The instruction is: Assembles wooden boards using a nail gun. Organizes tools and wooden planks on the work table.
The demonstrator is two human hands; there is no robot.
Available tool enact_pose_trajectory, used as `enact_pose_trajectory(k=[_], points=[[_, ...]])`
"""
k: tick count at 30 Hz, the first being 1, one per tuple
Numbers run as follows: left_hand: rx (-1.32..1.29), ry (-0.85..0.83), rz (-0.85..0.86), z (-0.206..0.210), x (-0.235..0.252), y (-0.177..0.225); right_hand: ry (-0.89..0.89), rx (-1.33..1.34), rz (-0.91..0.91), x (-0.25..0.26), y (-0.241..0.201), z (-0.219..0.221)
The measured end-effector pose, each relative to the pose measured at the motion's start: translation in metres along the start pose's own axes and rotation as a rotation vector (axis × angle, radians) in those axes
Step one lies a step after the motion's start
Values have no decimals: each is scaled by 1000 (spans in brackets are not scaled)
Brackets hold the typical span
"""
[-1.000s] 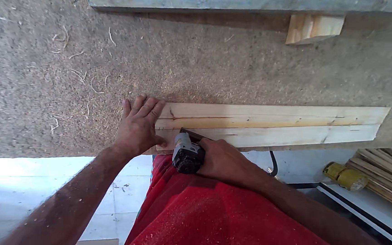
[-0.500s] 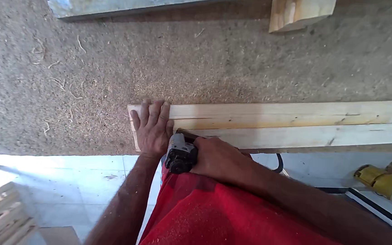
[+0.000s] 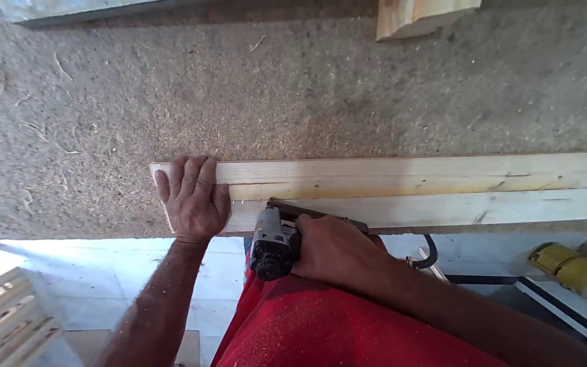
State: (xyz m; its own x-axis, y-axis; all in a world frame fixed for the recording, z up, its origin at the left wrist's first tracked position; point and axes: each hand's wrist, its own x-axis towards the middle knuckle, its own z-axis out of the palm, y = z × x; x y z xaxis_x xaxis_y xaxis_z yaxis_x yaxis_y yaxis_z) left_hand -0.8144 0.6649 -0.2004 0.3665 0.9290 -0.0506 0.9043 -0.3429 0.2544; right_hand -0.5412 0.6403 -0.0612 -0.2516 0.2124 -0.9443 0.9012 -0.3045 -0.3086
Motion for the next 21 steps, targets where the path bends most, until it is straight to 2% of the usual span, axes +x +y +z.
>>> enact_pose_trajectory(k=[9,13,21], points=[[-5,11,-7,0,1,4,7,12,28,-16,50,-2],[-9,10,-16,0,0,5,94,14,24,-24,79,8],[20,-7,-34,0,-3,8,92,38,79,-44,111,3]])
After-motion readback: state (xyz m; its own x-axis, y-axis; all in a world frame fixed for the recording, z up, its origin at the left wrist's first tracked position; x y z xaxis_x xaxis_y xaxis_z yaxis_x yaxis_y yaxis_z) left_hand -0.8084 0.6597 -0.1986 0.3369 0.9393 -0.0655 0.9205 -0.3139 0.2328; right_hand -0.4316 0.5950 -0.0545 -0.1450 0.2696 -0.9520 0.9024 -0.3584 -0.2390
